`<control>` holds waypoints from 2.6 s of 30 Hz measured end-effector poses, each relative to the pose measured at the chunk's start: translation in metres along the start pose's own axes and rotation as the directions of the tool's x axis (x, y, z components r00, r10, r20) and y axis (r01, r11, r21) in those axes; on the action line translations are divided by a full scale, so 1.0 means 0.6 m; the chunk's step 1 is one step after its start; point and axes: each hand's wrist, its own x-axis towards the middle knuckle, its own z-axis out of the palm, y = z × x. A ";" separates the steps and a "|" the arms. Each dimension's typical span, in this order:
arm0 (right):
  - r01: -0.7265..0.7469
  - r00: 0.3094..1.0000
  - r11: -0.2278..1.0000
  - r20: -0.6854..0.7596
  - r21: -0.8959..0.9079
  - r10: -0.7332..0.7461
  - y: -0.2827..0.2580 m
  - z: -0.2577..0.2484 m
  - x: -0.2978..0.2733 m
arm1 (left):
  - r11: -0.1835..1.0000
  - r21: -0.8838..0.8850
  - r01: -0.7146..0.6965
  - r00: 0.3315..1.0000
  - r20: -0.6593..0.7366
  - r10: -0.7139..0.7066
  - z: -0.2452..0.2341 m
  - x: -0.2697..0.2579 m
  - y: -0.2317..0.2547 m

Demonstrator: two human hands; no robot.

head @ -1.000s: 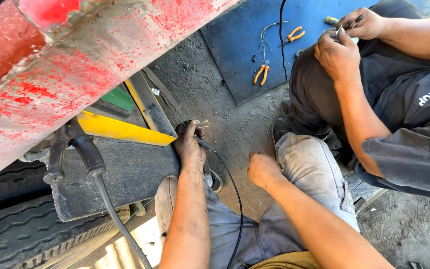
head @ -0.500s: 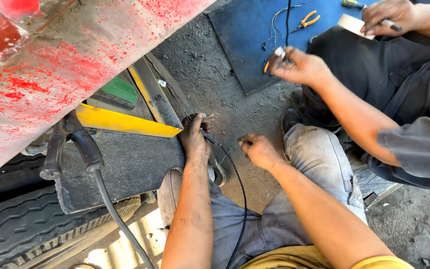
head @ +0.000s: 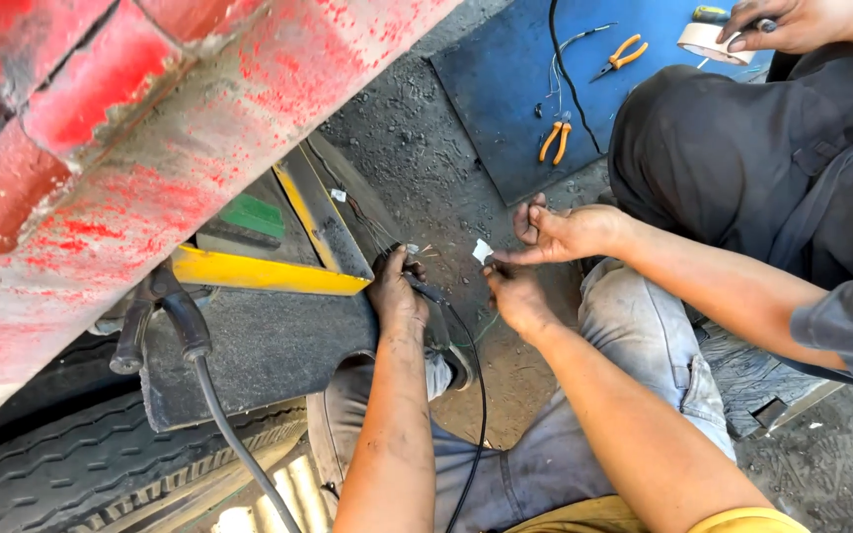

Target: Repairing and connecting electrical wiring on a vehicle using wire strippers and electrical tape.

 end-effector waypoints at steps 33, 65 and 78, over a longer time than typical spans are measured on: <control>-0.153 0.978 0.988 0.143 0.008 0.150 -0.053 -0.060 -0.063 | 0.999 -0.002 0.037 0.998 0.053 -0.037 0.002 -0.026 0.023; 0.180 0.901 0.854 0.430 -0.488 0.056 -0.026 -0.204 -0.338 | 0.980 -0.088 0.179 0.979 0.117 -0.168 -0.004 0.027 -0.008; -0.001 0.864 0.970 0.488 -0.244 0.123 0.018 -0.181 -0.300 | 0.994 0.080 0.076 0.982 0.166 -0.088 -0.017 -0.013 0.009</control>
